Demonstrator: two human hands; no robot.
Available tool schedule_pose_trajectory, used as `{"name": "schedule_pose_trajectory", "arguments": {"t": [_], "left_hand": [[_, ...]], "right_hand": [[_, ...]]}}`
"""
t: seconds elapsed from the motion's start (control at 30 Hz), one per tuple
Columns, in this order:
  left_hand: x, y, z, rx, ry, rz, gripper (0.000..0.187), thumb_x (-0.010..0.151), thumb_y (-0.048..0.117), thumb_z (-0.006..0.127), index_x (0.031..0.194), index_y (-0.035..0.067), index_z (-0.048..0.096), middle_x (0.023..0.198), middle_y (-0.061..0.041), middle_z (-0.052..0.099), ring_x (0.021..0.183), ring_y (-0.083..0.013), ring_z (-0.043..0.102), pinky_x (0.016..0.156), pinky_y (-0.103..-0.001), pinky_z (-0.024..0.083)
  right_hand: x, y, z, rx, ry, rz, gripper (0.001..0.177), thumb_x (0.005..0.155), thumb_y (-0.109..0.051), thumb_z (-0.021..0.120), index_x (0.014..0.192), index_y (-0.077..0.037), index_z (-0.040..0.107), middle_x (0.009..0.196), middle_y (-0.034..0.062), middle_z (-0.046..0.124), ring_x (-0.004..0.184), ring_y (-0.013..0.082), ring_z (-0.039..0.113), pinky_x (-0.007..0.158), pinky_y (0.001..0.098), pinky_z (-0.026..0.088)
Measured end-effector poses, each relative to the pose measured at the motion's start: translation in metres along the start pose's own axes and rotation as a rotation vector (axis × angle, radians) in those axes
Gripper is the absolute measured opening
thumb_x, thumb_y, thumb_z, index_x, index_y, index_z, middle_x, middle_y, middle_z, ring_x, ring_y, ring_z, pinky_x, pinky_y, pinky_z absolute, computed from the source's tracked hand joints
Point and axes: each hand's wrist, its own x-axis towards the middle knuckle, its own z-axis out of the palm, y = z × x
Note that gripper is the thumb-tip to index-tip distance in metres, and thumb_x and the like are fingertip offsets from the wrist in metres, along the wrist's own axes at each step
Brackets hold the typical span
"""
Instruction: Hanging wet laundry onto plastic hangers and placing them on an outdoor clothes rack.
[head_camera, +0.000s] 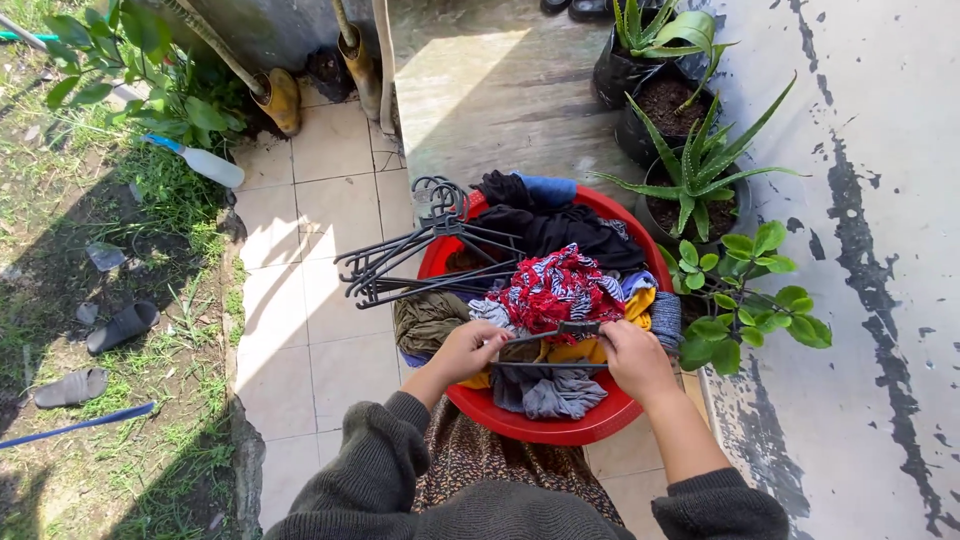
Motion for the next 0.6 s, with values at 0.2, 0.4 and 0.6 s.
{"name": "schedule_pose_trajectory", "arguments": {"t": [0.2, 0.4, 0.6], "left_hand": [[0.023, -0.071, 0.044, 0.235, 0.528, 0.165, 0.041, 0.095, 0.011, 0.056, 0.134, -0.001, 0.060, 0.132, -0.025, 0.063, 0.116, -0.0413, 0.062, 0.101, -0.043, 0.049], [0.012, -0.063, 0.071, 0.357, 0.508, -0.082, 0.064, 0.080, 0.013, 0.074, 0.138, -0.002, 0.050, 0.117, -0.027, 0.063, 0.107, -0.0433, 0.060, 0.092, -0.047, 0.048], [0.004, -0.076, 0.089, 0.420, 0.615, -0.157, 0.016, 0.089, 0.012, 0.070, 0.102, 0.005, 0.075, 0.107, -0.018, 0.069, 0.103, -0.0374, 0.066, 0.091, -0.045, 0.052]], "right_hand": [[-0.046, 0.047, -0.008, 0.076, 0.248, -0.014, 0.018, 0.094, -0.022, 0.063, 0.104, -0.009, 0.071, 0.102, 0.0109, 0.073, 0.096, 0.0343, 0.068, 0.080, 0.0436, 0.054], [-0.075, 0.106, 0.013, 0.361, 0.336, 0.293, 0.028, 0.106, -0.032, 0.059, 0.102, -0.009, 0.072, 0.087, 0.0097, 0.071, 0.079, 0.0235, 0.068, 0.074, 0.0340, 0.051], [-0.070, 0.070, 0.001, 0.677, 0.263, 0.278, 0.027, 0.104, -0.031, 0.058, 0.098, -0.006, 0.067, 0.074, -0.0006, 0.063, 0.071, 0.0072, 0.054, 0.067, 0.0260, 0.047]]}}
